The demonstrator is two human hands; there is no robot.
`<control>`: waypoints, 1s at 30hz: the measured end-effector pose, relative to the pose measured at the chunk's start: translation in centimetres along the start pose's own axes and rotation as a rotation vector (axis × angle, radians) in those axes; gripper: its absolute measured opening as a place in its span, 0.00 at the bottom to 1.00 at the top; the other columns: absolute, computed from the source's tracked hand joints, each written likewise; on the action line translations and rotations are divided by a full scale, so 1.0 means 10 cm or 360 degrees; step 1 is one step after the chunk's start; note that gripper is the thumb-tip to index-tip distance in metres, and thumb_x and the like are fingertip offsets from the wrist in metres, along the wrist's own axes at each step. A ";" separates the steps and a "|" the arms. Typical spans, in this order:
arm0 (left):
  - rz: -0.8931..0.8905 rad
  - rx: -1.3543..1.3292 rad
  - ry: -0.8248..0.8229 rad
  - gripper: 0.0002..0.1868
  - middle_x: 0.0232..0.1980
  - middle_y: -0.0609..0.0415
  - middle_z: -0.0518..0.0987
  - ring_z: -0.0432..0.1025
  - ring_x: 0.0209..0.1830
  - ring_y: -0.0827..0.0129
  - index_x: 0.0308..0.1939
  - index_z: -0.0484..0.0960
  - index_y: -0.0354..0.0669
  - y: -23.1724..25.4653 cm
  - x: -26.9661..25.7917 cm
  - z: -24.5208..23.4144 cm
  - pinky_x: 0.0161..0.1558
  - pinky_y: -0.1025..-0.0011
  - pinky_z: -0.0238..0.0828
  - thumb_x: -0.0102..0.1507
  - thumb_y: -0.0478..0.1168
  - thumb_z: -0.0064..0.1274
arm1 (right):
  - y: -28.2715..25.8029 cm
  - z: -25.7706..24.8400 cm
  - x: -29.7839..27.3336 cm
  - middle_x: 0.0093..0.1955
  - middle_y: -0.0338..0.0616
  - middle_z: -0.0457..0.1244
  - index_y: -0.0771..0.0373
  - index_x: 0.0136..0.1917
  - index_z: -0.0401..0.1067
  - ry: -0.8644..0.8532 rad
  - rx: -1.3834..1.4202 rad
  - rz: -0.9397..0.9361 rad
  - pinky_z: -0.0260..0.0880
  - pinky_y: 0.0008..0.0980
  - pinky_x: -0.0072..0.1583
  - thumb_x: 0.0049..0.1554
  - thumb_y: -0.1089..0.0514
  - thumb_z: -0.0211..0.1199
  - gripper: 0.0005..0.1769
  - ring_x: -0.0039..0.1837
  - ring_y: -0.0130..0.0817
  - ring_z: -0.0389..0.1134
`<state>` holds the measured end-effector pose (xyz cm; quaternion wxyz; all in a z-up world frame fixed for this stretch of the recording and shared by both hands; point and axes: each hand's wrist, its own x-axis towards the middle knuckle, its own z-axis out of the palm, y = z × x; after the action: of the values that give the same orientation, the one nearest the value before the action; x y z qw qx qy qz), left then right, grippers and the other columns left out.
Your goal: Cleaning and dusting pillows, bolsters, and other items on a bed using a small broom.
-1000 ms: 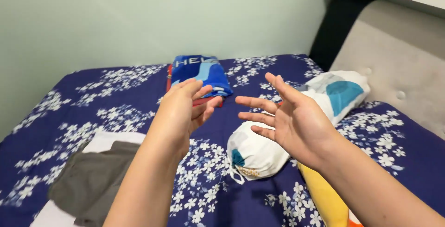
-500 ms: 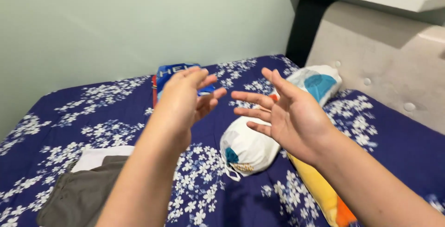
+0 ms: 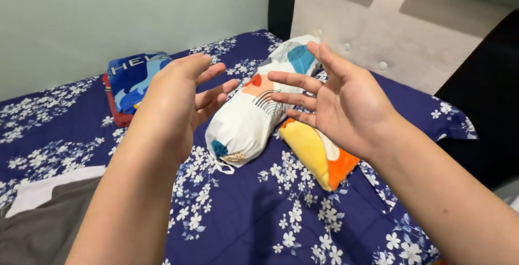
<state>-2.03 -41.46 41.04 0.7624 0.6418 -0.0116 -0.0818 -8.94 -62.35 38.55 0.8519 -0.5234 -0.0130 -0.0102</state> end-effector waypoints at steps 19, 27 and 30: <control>0.0248 -0.0001 0.0438 0.28 0.58 0.51 0.80 0.81 0.46 0.65 0.66 0.70 0.44 0.33 -1.49 -1.30 0.43 0.70 0.76 0.62 0.45 0.45 | 0.53 1.71 -0.48 0.65 0.49 0.68 0.45 0.61 0.55 -0.0508 -0.0057 0.0244 0.65 0.42 0.59 0.62 0.37 0.44 0.19 0.63 0.42 0.70; 0.0298 0.0081 0.0796 0.29 0.56 0.54 0.81 0.80 0.45 0.68 0.68 0.69 0.45 0.68 -2.31 -3.07 0.42 0.73 0.76 0.62 0.46 0.45 | 1.40 3.65 -0.66 0.61 0.48 0.69 0.38 0.74 0.50 -0.0801 0.0001 0.0346 0.65 0.41 0.59 0.61 0.37 0.41 0.29 0.60 0.37 0.68; 0.0355 0.0112 0.0896 0.30 0.54 0.54 0.82 0.79 0.42 0.69 0.68 0.68 0.46 0.80 -2.60 -3.83 0.38 0.74 0.75 0.60 0.43 0.48 | 1.73 4.43 -0.81 0.60 0.46 0.68 0.41 0.77 0.51 -0.0857 -0.0036 0.0383 0.65 0.42 0.59 0.61 0.36 0.41 0.32 0.61 0.35 0.69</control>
<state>-22.06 0.85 44.38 0.7173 0.6599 0.1270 0.1840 -17.00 -15.00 42.81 0.8070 -0.5146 -0.1762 0.2300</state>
